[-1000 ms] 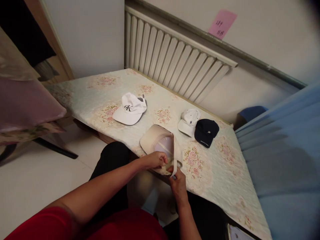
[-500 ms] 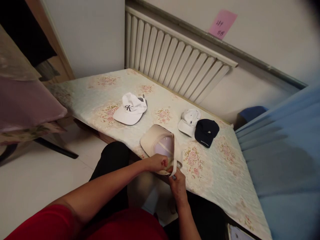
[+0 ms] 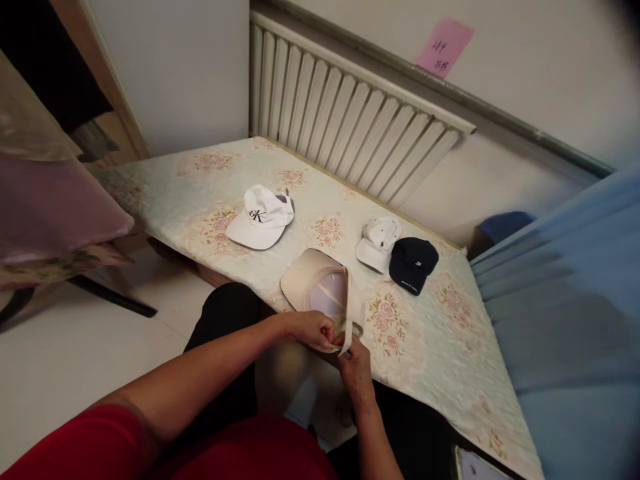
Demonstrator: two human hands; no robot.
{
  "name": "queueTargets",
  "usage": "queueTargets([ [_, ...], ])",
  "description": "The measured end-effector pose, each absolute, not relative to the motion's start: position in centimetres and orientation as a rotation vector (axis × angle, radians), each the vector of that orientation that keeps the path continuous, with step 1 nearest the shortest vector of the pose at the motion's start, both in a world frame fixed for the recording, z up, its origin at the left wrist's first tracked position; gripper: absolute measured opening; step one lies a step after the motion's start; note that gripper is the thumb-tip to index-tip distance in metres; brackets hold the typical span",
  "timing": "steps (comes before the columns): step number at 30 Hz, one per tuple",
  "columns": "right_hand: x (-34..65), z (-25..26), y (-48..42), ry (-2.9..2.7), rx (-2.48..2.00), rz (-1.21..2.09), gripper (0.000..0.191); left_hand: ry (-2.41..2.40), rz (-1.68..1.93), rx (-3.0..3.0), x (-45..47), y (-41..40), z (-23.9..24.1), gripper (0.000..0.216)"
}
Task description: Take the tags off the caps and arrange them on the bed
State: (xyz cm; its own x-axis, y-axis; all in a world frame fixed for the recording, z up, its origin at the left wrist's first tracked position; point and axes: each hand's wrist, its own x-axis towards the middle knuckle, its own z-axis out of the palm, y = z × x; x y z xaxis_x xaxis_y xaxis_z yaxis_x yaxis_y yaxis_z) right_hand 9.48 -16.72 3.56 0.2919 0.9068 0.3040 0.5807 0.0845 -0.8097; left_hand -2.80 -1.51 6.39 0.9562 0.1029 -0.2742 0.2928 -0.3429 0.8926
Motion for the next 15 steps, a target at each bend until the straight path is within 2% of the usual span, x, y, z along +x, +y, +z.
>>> queueTargets([
  [7, 9.9, 3.9, -16.7, -1.383, -1.635, 0.525, 0.007, 0.22, -0.244, 2.073, -2.5, -1.9, 7.5, 0.004],
  [15, 10.0, 4.8, -16.9, -1.268, -1.735, 0.742, 0.006, 0.158, -0.207, 2.058, -2.3, -1.7, 7.2, 0.014],
])
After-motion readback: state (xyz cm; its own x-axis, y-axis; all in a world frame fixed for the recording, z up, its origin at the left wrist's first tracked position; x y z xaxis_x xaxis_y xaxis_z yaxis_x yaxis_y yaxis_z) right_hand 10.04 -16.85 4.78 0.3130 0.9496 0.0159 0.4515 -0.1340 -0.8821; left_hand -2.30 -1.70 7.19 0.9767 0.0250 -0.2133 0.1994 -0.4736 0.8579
